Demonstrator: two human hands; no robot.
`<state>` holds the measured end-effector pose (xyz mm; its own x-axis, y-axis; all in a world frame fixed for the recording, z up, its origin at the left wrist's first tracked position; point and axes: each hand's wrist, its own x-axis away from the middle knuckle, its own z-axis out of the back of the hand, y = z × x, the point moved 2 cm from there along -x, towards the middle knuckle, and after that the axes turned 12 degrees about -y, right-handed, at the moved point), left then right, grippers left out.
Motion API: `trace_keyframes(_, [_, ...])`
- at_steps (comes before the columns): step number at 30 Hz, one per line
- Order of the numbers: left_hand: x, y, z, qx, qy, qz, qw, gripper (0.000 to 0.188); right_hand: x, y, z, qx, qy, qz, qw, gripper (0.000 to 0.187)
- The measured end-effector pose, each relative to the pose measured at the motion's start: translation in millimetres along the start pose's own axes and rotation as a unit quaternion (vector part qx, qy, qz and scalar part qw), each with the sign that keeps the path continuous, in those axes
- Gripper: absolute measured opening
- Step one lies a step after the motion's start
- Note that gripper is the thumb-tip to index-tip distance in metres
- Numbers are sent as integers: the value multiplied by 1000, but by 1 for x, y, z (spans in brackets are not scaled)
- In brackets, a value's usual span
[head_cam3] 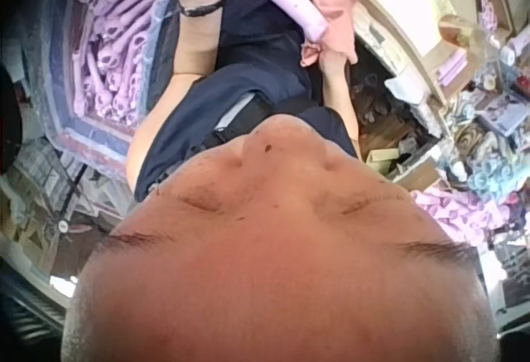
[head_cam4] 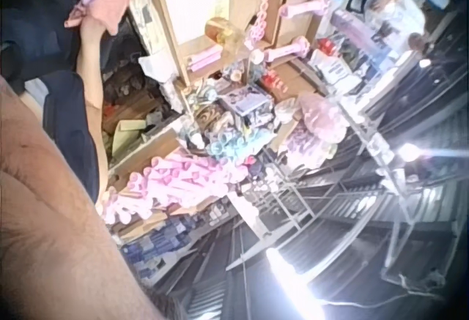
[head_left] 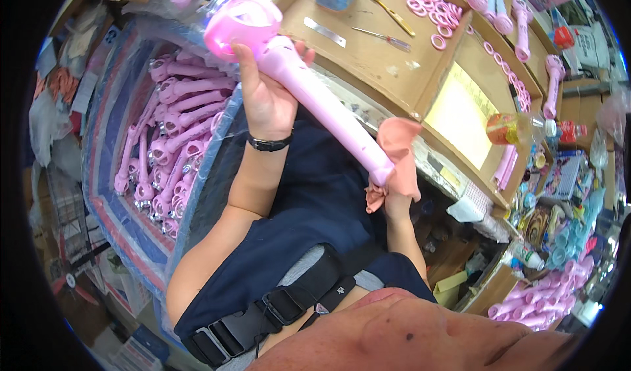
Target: The person assembles pink light sticks by attaching a crown-shaped top, inserting a small component, and applying a sticker. They wipe the stick with a cloth, test the light function, and place the finished item on the table.
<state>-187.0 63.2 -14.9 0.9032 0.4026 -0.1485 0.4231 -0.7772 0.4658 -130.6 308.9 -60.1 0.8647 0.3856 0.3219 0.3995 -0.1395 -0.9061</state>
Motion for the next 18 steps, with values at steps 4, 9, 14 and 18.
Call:
trace_keyframes(4, [-1,-1,0,-2,-23,13,1000,74,12,15,6,-29,-75,31,996,39])
trace_keyframes(9, [-10,5,6,-79,-46,84,992,72,24,-7,35,374,-105,-141,911,14])
trace_keyframes(14, [-4,7,0,-252,-157,214,930,71,28,-67,51,491,132,93,856,14])
trace_keyframes(18, [18,-21,-15,-223,-189,326,899,63,-2,-66,25,352,182,360,845,17])
